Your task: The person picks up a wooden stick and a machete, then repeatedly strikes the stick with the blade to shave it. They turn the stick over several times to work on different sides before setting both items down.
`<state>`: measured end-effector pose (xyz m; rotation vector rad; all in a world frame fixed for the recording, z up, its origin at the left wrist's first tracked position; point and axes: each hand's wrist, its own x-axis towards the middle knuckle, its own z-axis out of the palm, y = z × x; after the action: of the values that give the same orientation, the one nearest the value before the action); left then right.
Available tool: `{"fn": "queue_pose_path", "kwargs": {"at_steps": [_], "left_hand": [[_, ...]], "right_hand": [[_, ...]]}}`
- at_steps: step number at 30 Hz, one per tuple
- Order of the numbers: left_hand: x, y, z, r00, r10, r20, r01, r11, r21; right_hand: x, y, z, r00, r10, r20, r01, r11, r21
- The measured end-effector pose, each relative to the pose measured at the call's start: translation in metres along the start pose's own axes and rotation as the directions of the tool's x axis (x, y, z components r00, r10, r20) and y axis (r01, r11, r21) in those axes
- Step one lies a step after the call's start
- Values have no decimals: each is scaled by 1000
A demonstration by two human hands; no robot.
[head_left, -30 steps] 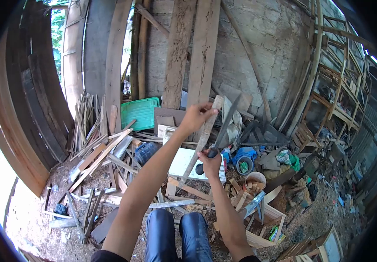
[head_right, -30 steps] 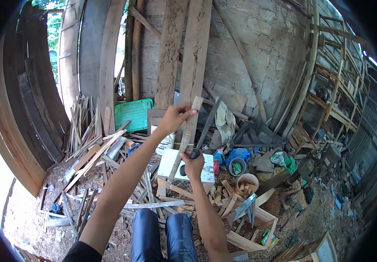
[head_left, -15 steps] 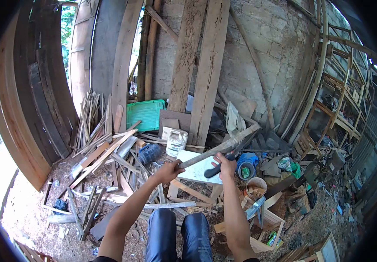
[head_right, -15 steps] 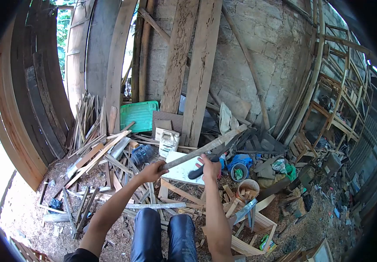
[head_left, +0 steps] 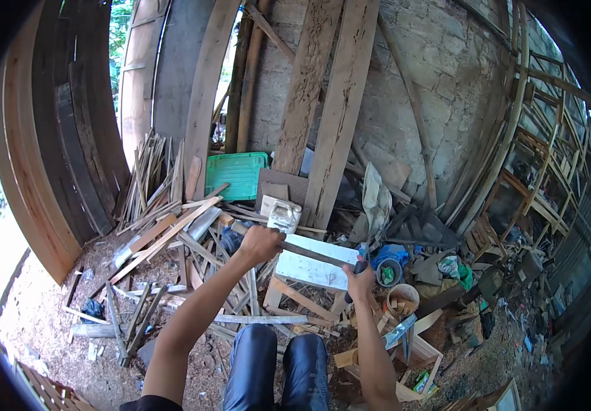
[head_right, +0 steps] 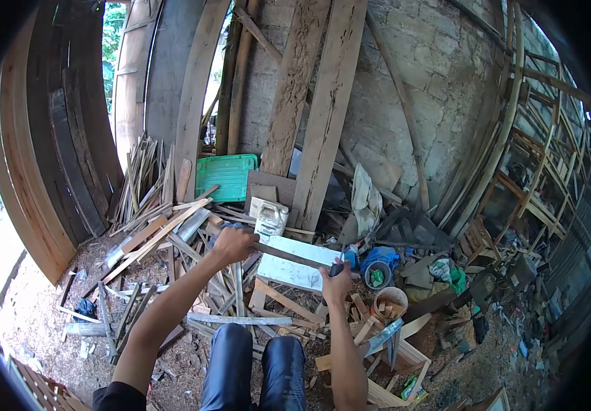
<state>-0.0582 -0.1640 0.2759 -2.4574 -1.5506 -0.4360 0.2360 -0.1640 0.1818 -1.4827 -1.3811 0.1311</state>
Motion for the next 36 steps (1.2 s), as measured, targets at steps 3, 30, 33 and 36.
{"fn": "queue_pose_path", "kwargs": {"at_steps": [3, 30, 33, 36], "left_hand": [[9, 4, -21, 994, 106, -19, -106, 994, 8], [119, 87, -89, 829, -484, -280, -382, -126, -916], [130, 86, -71, 800, -544, -254, -355, -87, -931], [138, 79, -45, 729, -627, -276, -324, 40, -945]], "right_hand": [[-3, 19, 9, 994, -50, 94, 51, 999, -11], [0, -40, 16, 998, -61, 32, 52, 970, 236], [-6, -52, -3, 940, 23, 342, -177, 887, 427], [-5, -58, -17, 873, 102, 477, -265, 920, 290]]}}
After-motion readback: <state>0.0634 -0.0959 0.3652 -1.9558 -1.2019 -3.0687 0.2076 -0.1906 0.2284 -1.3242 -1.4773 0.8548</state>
